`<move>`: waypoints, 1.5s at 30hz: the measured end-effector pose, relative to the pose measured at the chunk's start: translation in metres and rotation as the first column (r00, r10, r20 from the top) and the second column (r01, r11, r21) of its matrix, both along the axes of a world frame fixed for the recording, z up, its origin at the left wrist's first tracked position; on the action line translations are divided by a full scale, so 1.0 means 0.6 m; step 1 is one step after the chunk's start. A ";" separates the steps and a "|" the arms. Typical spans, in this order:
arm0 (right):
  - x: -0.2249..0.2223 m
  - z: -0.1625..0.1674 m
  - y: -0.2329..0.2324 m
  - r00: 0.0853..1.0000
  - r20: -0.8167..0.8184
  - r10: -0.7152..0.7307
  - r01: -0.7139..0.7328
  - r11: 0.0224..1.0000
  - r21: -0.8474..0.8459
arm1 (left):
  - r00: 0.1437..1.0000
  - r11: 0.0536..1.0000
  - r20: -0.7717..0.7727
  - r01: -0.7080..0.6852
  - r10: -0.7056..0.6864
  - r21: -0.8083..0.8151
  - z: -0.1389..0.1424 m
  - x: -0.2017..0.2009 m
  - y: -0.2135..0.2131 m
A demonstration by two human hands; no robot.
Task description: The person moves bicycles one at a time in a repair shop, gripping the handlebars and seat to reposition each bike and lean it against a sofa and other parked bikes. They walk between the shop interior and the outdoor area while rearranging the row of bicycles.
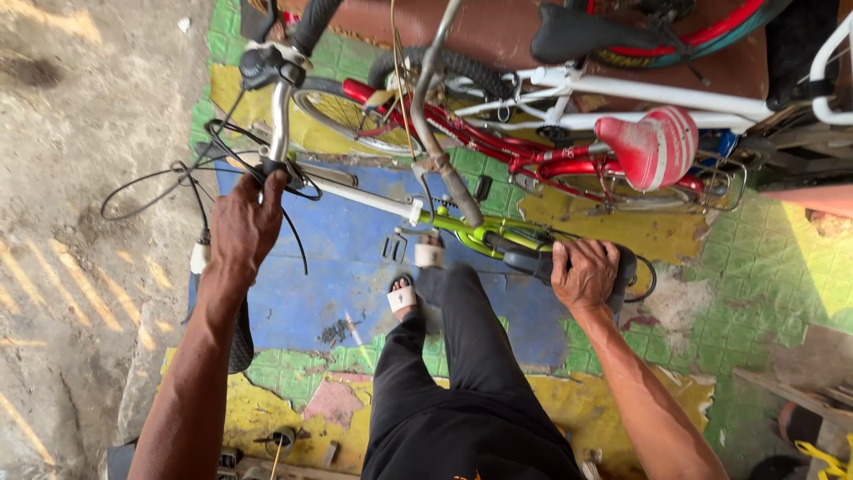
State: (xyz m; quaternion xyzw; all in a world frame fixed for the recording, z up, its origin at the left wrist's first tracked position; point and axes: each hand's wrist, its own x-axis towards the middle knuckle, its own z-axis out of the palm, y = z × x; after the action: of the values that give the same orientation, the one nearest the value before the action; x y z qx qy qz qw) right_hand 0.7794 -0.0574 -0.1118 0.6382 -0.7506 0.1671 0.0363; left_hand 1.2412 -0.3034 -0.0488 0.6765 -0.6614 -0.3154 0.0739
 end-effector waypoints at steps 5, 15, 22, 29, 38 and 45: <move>-0.026 0.003 -0.030 0.999 0.041 -0.029 0.029 0.999 0.024 | 1.000 0.999 0.024 0.008 -0.007 -0.052 0.010 -0.031 -0.036; -0.193 -0.018 -0.052 0.952 0.236 -0.193 0.212 0.976 -0.057 | 0.993 1.000 0.113 0.013 -0.014 0.006 0.017 -0.103 -0.119; -0.316 -0.062 -0.064 0.191 0.739 -0.646 0.352 0.748 0.563 | 0.975 0.994 0.205 -0.099 0.087 0.048 -0.009 -0.132 -0.152; -0.339 -0.054 -0.105 -0.003 0.643 -0.766 0.285 0.616 0.734 | 0.997 0.998 0.054 -0.055 0.056 -0.016 -0.043 -0.119 -0.219; -0.337 -0.064 -0.140 -0.109 0.618 -0.778 0.371 0.545 0.752 | 0.930 0.895 -0.214 -0.195 0.298 0.400 0.053 -0.191 -0.277; -0.354 -0.091 -0.136 -0.125 0.643 -0.756 0.385 0.560 0.734 | 0.931 0.860 -0.190 -0.191 0.311 0.472 0.049 -0.210 -0.309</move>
State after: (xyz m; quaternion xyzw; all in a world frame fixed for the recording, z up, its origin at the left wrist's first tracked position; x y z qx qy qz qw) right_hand 0.5673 -0.1388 -0.1667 -0.0177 -0.8134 0.3626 -0.4545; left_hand 1.1154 -0.4890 -0.0193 0.7089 -0.4611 -0.5319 0.0437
